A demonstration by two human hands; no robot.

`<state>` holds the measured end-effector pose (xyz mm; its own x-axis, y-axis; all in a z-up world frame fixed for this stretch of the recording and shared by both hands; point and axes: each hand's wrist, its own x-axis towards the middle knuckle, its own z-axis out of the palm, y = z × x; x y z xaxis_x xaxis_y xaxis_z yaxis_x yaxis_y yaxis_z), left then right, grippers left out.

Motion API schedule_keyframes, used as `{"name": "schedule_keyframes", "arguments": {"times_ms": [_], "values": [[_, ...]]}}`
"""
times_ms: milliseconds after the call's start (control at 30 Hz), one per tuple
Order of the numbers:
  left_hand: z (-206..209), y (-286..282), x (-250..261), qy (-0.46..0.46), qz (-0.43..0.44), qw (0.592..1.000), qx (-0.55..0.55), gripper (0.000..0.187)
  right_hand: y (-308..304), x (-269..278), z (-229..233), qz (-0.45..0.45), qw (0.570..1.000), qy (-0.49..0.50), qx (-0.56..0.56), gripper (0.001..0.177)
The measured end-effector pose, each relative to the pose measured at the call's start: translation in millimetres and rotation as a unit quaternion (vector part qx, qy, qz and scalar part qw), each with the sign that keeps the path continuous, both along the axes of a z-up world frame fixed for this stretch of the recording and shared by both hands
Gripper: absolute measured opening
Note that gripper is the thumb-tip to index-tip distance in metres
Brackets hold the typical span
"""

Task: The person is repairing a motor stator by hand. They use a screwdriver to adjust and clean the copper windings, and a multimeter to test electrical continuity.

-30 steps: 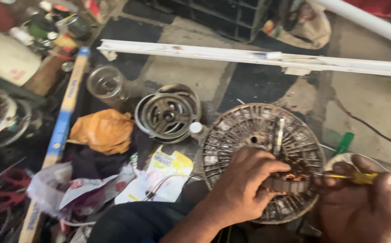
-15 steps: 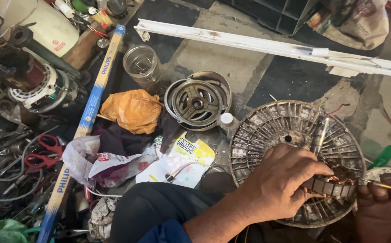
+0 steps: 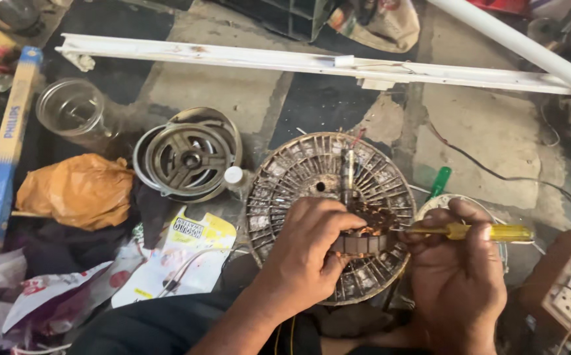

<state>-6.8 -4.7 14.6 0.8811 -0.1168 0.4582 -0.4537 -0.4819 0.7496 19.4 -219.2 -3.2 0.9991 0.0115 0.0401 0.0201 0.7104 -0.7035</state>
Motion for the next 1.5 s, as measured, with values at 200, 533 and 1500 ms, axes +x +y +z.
{"name": "schedule_keyframes", "arguments": {"times_ms": [200, 533, 1500], "values": [[0.8, -2.3, 2.3, 0.002, -0.005, 1.000, -0.010, 0.053, 1.1, -2.0, 9.0, -0.011, 0.997, -0.029, -0.064, 0.031], [-0.9, -1.7, 2.7, 0.016, -0.006, 1.000, 0.000, 0.057, 4.0, -10.7, 12.7, -0.038, 0.982, -0.084, -0.162, 0.029], [-11.4, 1.9, 6.5, -0.013, 0.017, 1.000, -0.022, 0.054, 13.3, -10.9, 18.4, -0.034, 0.986, -0.058, -0.154, 0.027]]}}
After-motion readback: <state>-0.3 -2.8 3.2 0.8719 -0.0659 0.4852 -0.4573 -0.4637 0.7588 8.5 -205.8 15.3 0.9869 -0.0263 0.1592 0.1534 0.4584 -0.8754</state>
